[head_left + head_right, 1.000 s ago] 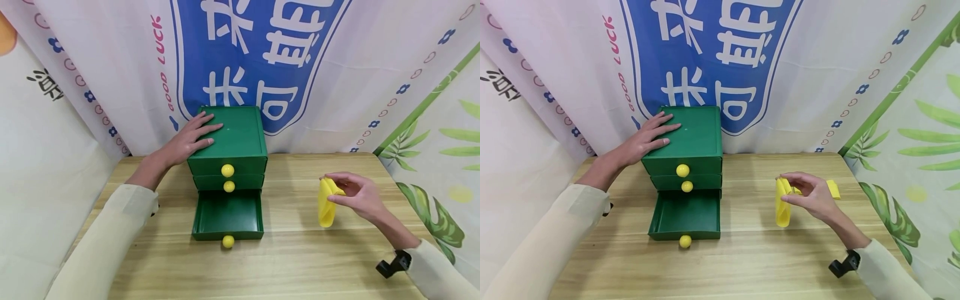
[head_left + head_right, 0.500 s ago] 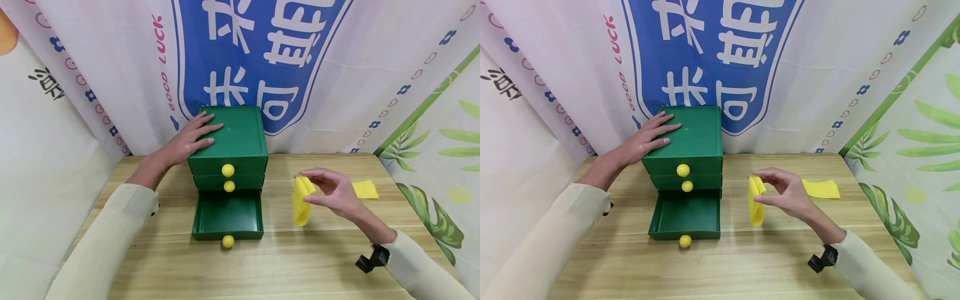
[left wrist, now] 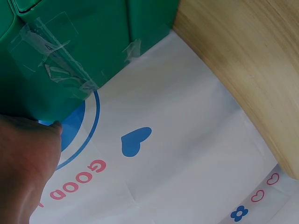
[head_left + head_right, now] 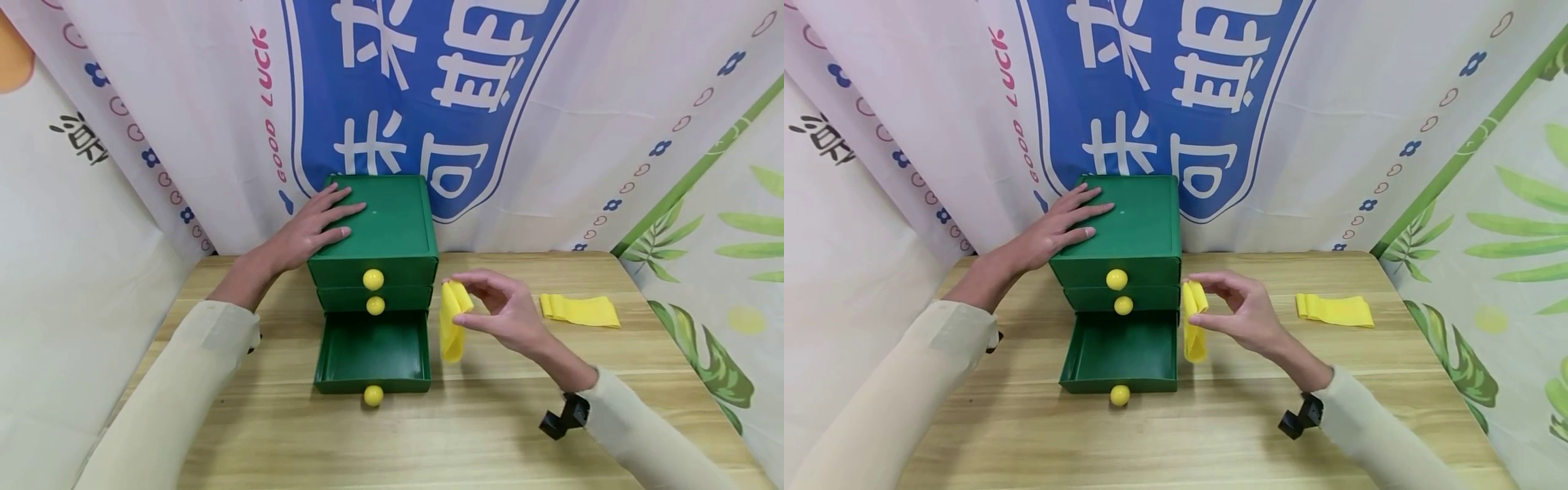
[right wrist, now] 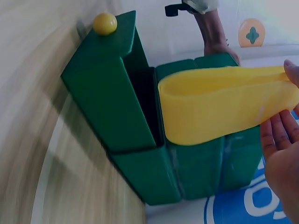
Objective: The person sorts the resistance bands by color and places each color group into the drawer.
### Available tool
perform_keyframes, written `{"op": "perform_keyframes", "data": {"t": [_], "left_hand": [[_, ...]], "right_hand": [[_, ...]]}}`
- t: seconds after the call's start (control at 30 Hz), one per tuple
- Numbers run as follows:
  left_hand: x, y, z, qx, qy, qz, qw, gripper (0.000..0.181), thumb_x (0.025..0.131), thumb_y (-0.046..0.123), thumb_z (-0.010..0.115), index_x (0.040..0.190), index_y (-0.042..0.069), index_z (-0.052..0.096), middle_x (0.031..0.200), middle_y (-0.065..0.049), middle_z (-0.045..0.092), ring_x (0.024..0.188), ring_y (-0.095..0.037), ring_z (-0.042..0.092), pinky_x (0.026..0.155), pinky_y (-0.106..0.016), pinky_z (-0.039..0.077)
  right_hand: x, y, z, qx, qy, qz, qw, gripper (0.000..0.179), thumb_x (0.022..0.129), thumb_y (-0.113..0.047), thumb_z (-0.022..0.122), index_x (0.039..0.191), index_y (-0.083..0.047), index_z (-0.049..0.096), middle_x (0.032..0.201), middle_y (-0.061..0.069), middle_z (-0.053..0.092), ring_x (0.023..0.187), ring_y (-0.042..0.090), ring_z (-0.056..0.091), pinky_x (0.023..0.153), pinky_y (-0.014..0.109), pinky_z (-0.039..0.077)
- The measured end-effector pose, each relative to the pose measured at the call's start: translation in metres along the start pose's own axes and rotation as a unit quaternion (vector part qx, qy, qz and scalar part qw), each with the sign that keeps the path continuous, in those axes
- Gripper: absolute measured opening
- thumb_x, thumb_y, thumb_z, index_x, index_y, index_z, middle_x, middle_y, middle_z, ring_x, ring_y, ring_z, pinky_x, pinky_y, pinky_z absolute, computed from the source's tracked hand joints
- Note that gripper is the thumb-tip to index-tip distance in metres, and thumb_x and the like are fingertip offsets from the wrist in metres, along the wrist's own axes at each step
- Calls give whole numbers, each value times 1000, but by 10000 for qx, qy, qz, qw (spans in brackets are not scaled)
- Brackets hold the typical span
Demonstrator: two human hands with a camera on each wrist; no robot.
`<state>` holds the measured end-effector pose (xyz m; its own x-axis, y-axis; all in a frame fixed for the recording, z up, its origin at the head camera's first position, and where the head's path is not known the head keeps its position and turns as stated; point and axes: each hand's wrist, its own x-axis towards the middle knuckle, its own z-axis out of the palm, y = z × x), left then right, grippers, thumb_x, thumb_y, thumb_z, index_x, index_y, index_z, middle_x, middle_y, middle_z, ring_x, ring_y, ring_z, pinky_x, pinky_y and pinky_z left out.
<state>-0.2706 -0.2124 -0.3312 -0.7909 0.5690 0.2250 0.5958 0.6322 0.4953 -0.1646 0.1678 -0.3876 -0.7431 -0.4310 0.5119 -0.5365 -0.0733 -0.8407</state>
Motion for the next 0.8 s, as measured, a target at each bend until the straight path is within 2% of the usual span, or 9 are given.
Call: {"op": "perform_keyframes", "data": {"t": [0.23,0.43,0.63,0.8], "left_hand": [[-1,-1,0,-12,12,25,10000,54,109,32,50,162,19,47,176,-13,21,165,-34,-1,128,-67,0],[-1,0,0,-18,20,1,10000,54,109,33,50,162,20,47,176,-13,20,165,-33,-1,128,-67,0],[0,-1,1,-34,29,-6,10000,54,110,33,50,162,20,47,176,-12,20,165,-32,-2,128,-67,0],[-1,-1,1,-48,36,-10,10000,54,110,34,50,162,21,47,176,-11,20,165,-32,-2,128,-66,0]], "right_hand": [[6,12,21,282,12,-88,9996,50,86,4,84,131,11,64,133,14,71,117,26,70,104,35,57],[6,28,40,245,-117,-176,9995,50,86,7,84,132,7,66,132,24,69,118,26,69,105,35,56],[-1,47,56,-81,-411,-19,9991,50,85,9,83,132,1,69,132,19,70,120,23,68,105,35,56],[-5,58,68,-390,-616,178,9972,47,85,4,85,130,-3,71,130,14,72,114,24,69,103,47,57]]}}
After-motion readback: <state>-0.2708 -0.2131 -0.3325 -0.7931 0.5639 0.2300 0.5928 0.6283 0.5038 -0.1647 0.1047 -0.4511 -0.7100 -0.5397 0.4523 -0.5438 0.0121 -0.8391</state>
